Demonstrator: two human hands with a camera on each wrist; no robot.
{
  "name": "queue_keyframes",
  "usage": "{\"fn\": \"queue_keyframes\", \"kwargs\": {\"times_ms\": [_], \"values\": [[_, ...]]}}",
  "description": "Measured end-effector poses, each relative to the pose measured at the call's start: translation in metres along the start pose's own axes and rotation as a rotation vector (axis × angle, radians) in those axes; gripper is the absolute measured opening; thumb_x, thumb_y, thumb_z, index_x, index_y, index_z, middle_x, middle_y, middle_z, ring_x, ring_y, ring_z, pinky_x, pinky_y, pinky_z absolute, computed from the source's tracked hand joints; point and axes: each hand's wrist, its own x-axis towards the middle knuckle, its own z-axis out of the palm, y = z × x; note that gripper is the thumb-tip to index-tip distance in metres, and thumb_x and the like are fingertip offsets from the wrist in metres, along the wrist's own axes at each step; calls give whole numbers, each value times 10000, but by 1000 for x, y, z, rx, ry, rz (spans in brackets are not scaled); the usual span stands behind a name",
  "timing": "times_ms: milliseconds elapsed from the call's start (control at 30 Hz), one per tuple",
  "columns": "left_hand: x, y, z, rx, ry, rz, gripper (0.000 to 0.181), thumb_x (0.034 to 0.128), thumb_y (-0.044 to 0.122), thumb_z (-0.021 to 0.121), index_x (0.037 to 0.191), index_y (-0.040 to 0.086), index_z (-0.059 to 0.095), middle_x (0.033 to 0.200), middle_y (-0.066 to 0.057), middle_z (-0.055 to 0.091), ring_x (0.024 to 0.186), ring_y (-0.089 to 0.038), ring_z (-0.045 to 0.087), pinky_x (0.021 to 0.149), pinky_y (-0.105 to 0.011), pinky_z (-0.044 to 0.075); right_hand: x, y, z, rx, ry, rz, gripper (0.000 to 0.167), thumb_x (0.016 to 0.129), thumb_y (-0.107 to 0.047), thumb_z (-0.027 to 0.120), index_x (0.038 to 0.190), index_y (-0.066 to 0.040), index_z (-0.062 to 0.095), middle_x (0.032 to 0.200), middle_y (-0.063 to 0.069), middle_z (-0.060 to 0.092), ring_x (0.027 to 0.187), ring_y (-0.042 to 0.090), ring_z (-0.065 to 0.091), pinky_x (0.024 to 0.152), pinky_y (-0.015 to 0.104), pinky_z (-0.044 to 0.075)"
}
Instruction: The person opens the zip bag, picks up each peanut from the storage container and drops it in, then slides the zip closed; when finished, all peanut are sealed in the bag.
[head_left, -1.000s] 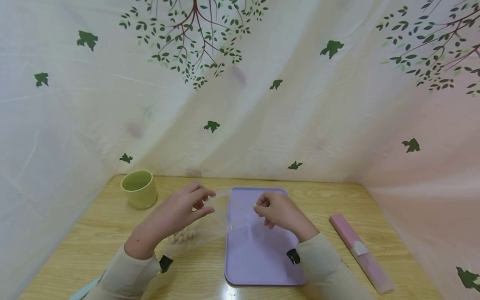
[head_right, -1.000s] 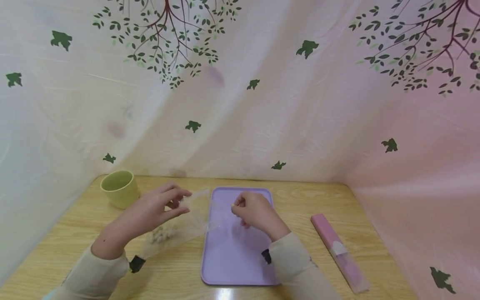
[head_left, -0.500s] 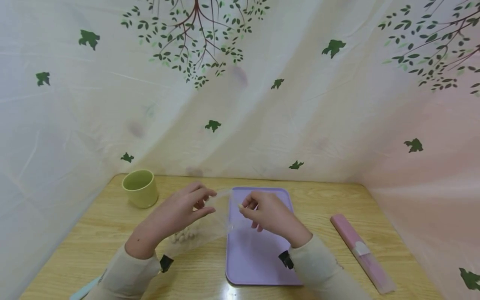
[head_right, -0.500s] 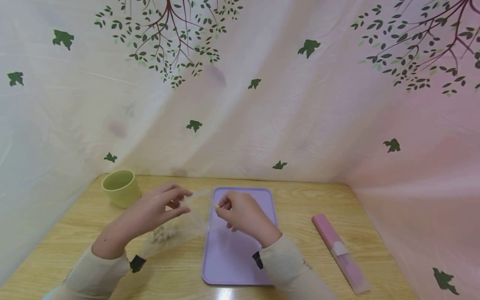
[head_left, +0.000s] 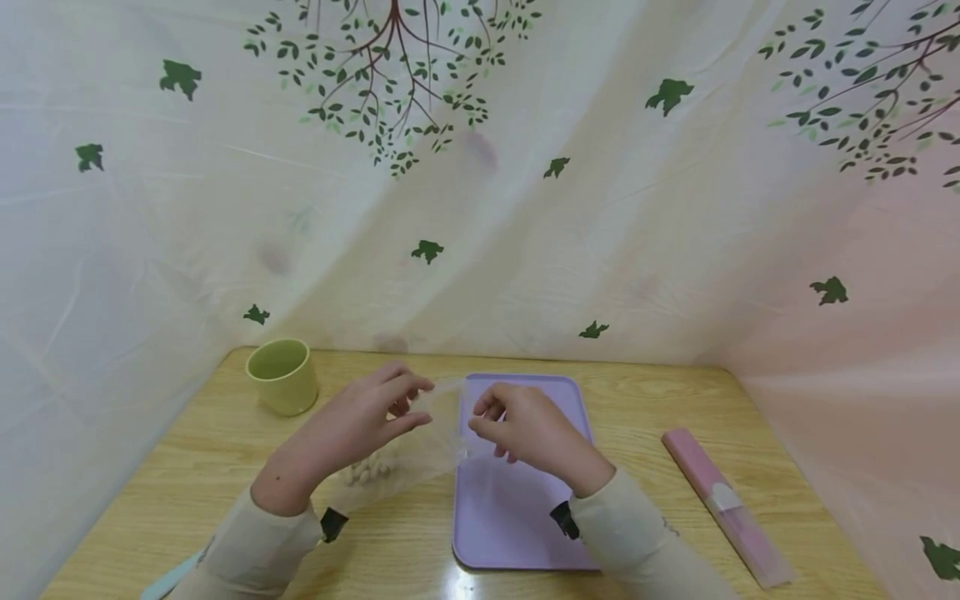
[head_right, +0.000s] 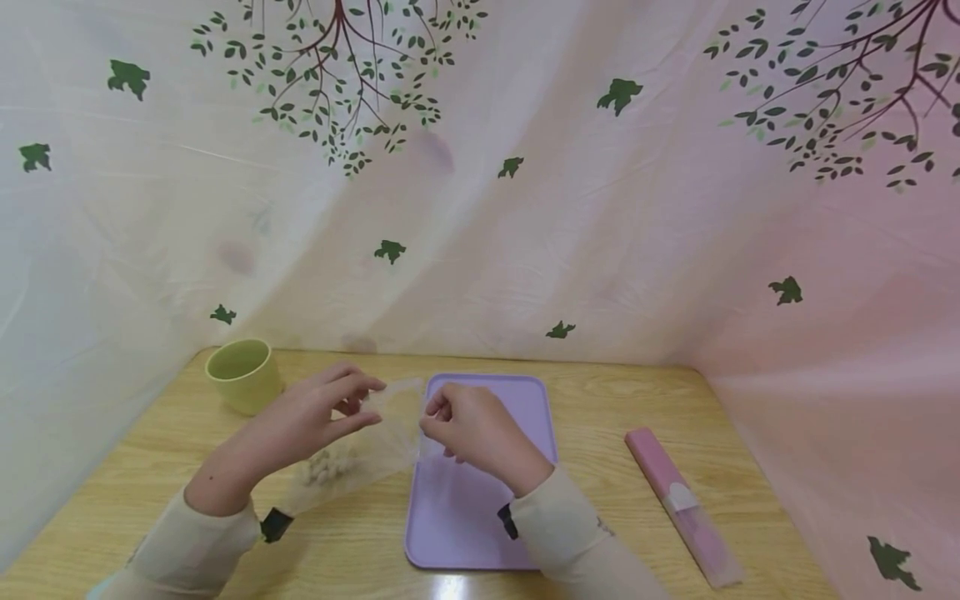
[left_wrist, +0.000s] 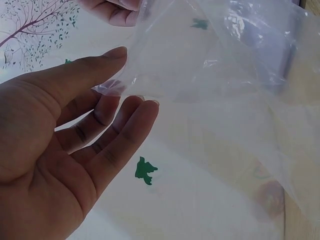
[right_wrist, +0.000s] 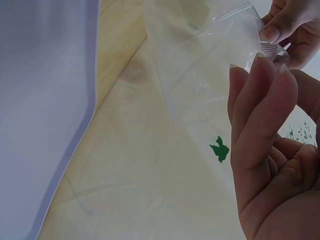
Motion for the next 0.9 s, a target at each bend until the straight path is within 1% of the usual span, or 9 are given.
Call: {"fn": "queue_keyframes", "kwargs": {"times_ms": [100,200,367,500,633,700,833,900], "values": [[0,0,0,-5,-4,-10,314,992,248,785,1270,117,719,1169,-29,711,914,-120,716,777,-270,623,-2,-2,0,-7,-2,-6,125,1016,-245,737,1040,-123,723,897,23,743,614,160,686,557,317,606],[0,0,0,-6,-7,-18,316,995,251,782,1273,117,718,1169,-28,710,916,-121,718,776,-272,624,-5,-3,1,-15,-15,-19,121,1031,-261,722,985,-149,729,834,-19,723,616,173,690,559,320,608],[0,0,1,-16,9,-30,317,997,246,780,1276,108,719,1150,-32,702,918,-128,716,781,-284,629,-11,-5,2,-65,-52,-48,266,1050,-375,694,856,-195,715,724,-51,700,588,143,672,546,330,584],[1,1,2,-23,38,-60,312,1007,258,767,1278,110,720,1154,-31,706,919,-127,718,782,-293,630,-14,-5,4,-109,-65,-43,354,1035,-477,693,809,-205,699,686,-55,685,576,150,679,530,332,564],[1,3,1,-25,91,-83,301,1000,263,776,1256,110,731,1161,-32,718,904,-121,716,770,-293,628,-14,-4,6,-113,-45,-34,351,1024,-472,712,844,-171,705,692,-35,677,589,194,697,532,324,560],[0,5,1,-32,115,-97,305,995,262,783,1254,109,734,1145,-24,714,892,-110,707,757,-282,622,-13,-4,7,-105,-27,-27,339,1023,-464,715,887,-153,715,713,-32,683,597,206,702,538,321,559],[-1,9,0,-43,149,-127,328,986,271,795,1268,116,731,1069,6,690,852,-81,696,736,-255,613,-12,-3,10,-96,34,4,331,1033,-464,702,984,-137,699,738,-17,680,579,180,681,538,318,550],[-2,11,0,-42,173,-120,339,977,264,806,1271,115,729,1041,6,687,829,-81,707,727,-249,617,-12,-3,11,-94,74,20,327,1038,-463,695,1020,-137,675,736,-4,663,564,158,658,534,317,539]]}}
